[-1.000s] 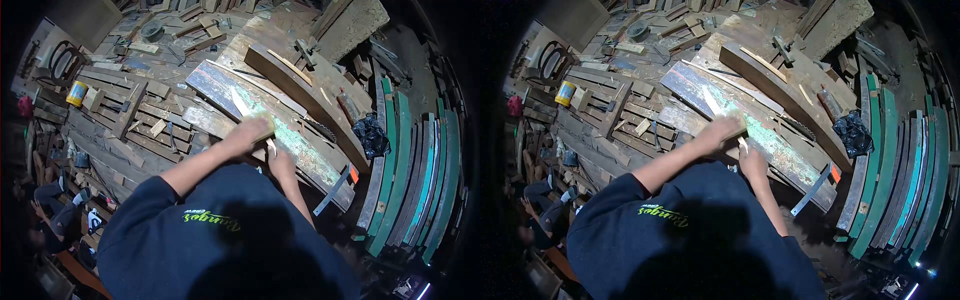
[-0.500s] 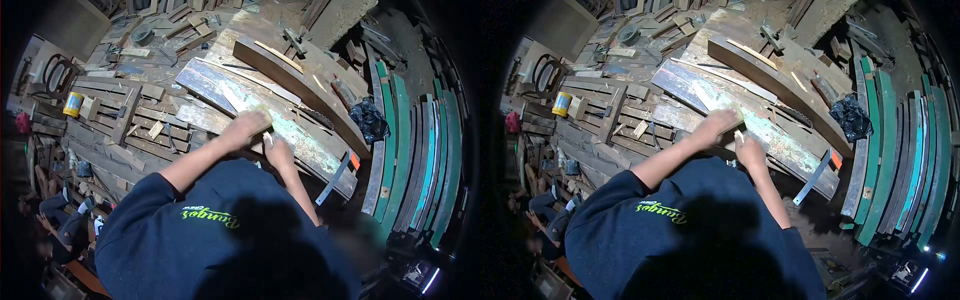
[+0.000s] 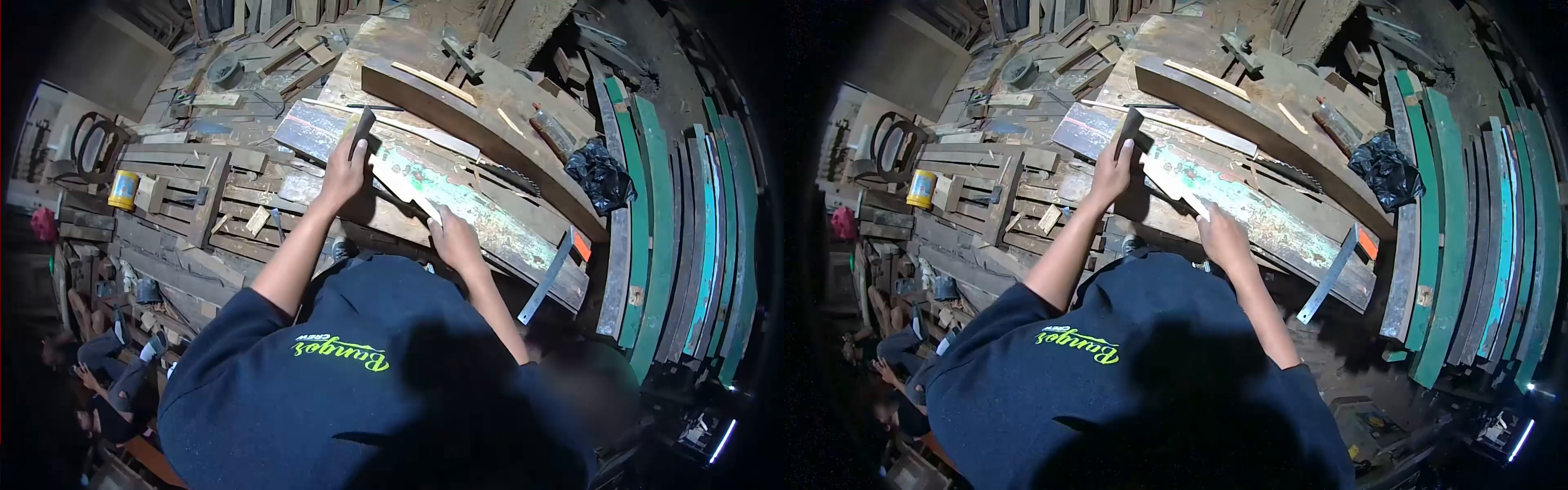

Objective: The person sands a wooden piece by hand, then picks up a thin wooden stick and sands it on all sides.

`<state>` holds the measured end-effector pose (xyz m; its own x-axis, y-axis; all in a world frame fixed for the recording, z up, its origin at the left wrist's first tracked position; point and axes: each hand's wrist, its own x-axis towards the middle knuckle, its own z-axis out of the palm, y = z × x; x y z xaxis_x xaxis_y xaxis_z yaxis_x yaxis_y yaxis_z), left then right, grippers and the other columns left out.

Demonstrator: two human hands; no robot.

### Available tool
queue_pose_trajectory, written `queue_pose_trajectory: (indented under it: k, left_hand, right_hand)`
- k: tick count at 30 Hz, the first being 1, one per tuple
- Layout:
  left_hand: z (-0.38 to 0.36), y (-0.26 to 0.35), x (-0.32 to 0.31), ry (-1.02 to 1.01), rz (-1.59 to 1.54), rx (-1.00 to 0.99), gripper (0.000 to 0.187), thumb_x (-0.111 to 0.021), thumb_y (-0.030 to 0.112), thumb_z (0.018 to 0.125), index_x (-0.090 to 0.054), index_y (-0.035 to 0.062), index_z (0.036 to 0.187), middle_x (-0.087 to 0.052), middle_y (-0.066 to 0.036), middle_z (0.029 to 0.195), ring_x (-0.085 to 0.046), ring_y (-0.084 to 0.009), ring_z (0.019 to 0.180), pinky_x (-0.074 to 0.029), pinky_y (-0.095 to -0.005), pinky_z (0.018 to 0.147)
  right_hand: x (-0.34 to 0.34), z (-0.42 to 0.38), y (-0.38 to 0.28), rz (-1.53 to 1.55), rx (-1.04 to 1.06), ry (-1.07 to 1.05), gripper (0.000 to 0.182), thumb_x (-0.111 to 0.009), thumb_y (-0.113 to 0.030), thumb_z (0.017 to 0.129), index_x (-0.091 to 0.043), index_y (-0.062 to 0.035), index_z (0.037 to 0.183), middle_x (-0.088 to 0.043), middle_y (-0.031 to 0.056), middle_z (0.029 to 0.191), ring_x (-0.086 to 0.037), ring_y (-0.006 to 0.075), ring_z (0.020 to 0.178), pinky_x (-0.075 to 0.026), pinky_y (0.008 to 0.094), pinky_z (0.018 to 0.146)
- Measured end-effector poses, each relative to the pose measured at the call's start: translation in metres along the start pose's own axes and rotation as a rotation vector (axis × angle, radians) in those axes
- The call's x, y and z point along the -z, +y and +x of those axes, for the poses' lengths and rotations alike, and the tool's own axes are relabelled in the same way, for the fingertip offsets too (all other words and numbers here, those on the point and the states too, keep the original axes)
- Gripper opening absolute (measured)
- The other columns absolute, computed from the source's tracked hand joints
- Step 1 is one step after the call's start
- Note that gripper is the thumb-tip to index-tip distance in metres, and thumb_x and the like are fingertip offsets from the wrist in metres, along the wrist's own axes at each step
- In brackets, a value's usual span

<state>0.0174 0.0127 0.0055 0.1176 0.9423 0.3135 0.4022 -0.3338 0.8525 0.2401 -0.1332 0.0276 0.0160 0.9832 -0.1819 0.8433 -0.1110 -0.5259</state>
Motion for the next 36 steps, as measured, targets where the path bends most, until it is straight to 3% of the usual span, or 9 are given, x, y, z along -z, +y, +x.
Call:
queue_pose_trajectory:
  k: [4, 6, 9, 12, 13, 16, 20, 21, 36]
  left_hand:
    - [-0.017, 0.031, 0.009, -0.011, -0.229, 0.28, 0.039, -0.05, 0.034, 0.101, -0.062, -0.0019, 0.111, -0.063, -0.011, 0.089, -0.055, -0.0167, 0.081, -0.046, -0.0325, 0.078]
    - [-0.023, 0.043, 0.008, 0.107, -0.269, 0.416, 0.041, -0.051, 0.035, 0.101, -0.063, -0.0022, 0.112, -0.064, -0.009, 0.096, -0.055, -0.0165, 0.088, -0.045, -0.0323, 0.081]
    - [-0.037, 0.077, 0.002, 0.006, -0.119, 0.144, 0.03, -0.049, 0.021, 0.101, -0.057, -0.0039, 0.116, -0.063, -0.017, 0.107, -0.059, -0.0244, 0.102, -0.045, -0.0346, 0.09]
    - [-0.053, 0.109, -0.015, -0.251, 0.052, -0.42, 0.041, -0.052, 0.007, 0.093, -0.049, -0.0024, 0.133, -0.05, -0.023, 0.137, -0.044, -0.0363, 0.133, -0.034, -0.0409, 0.112]
    - [-0.063, 0.115, -0.026, -0.347, 0.014, -0.422, 0.044, -0.054, 0.004, 0.09, -0.049, -0.0013, 0.134, -0.051, -0.022, 0.137, -0.045, -0.0364, 0.132, -0.034, -0.0426, 0.112]
    - [-0.076, 0.104, -0.057, -0.435, -0.028, -0.39, 0.051, -0.057, -0.001, 0.085, -0.049, 0.0005, 0.135, -0.051, -0.02, 0.138, -0.045, -0.0362, 0.132, -0.033, -0.0441, 0.112]
    - [-0.081, 0.096, -0.065, -0.532, 0.005, -0.367, 0.053, -0.056, -0.002, 0.083, -0.049, 0.0009, 0.135, -0.05, -0.02, 0.139, -0.045, -0.0362, 0.132, -0.033, -0.0444, 0.112]
    - [-0.084, 0.097, -0.061, -0.558, 0.024, -0.37, 0.053, -0.055, -0.002, 0.082, -0.049, 0.0007, 0.135, -0.051, -0.019, 0.139, -0.045, -0.0362, 0.132, -0.034, -0.0449, 0.112]
    - [-0.1, 0.103, -0.072, -0.421, 0.092, -0.186, 0.042, -0.053, 0.008, 0.094, -0.05, 0.0028, 0.136, -0.054, -0.018, 0.136, -0.047, -0.0347, 0.129, -0.034, -0.0438, 0.111]
  right_hand:
    - [-0.006, 0.005, 0.009, 0.388, 0.179, 0.048, 0.028, -0.054, -0.023, 0.094, -0.063, 0.001, 0.108, -0.066, 0.0234, 0.085, -0.065, 0.0402, 0.08, -0.049, 0.0465, 0.075]
    - [-0.004, 0.008, 0.013, 0.514, 0.064, -0.098, 0.03, -0.053, -0.025, 0.096, -0.064, 0.0028, 0.1, -0.062, 0.0149, 0.071, -0.062, 0.0278, 0.068, -0.047, 0.0398, 0.068]
    - [-0.005, 0.009, 0.018, 0.647, 0.011, -0.193, 0.029, -0.053, -0.024, 0.097, -0.062, 0.0034, 0.098, -0.054, 0.0054, 0.065, -0.052, 0.0148, 0.062, -0.044, 0.0333, 0.061]
    - [0.003, 0.006, 0.014, 0.644, 0.044, -0.177, 0.025, -0.052, -0.018, 0.095, -0.062, 0.0046, 0.102, -0.061, 0.0109, 0.072, -0.059, 0.0209, 0.069, -0.048, 0.0358, 0.068]
    - [0.006, 0.003, 0.009, 0.687, 0.067, -0.104, 0.026, -0.049, -0.009, 0.091, -0.061, 0.0062, 0.107, -0.067, 0.0195, 0.088, -0.065, 0.0307, 0.084, -0.049, 0.0394, 0.079]
    - [0.01, 0.002, 0.013, 0.57, 0.074, -0.192, 0.033, -0.047, -0.004, 0.084, -0.06, 0.0073, 0.113, -0.068, 0.0213, 0.104, -0.063, 0.0304, 0.105, -0.046, 0.0398, 0.091]
    - [0.002, 0.006, 0.022, 0.681, -0.039, -0.258, 0.021, -0.046, -0.001, 0.083, -0.06, 0.0058, 0.097, -0.063, 0.0115, 0.077, -0.06, 0.0205, 0.067, -0.047, 0.0363, 0.06]
    - [0.004, 0.006, 0.029, 0.645, -0.063, -0.333, 0.031, -0.044, -0.002, 0.082, -0.061, 0.0116, 0.103, -0.066, 0.031, 0.097, -0.065, 0.04, 0.097, -0.049, 0.0431, 0.085]
    - [-0.008, 0.009, 0.04, 0.763, 0.037, -0.178, 0.03, -0.044, -0.007, 0.085, -0.059, 0.0166, 0.094, -0.062, 0.0375, 0.091, -0.064, 0.0446, 0.096, -0.048, 0.0465, 0.084]
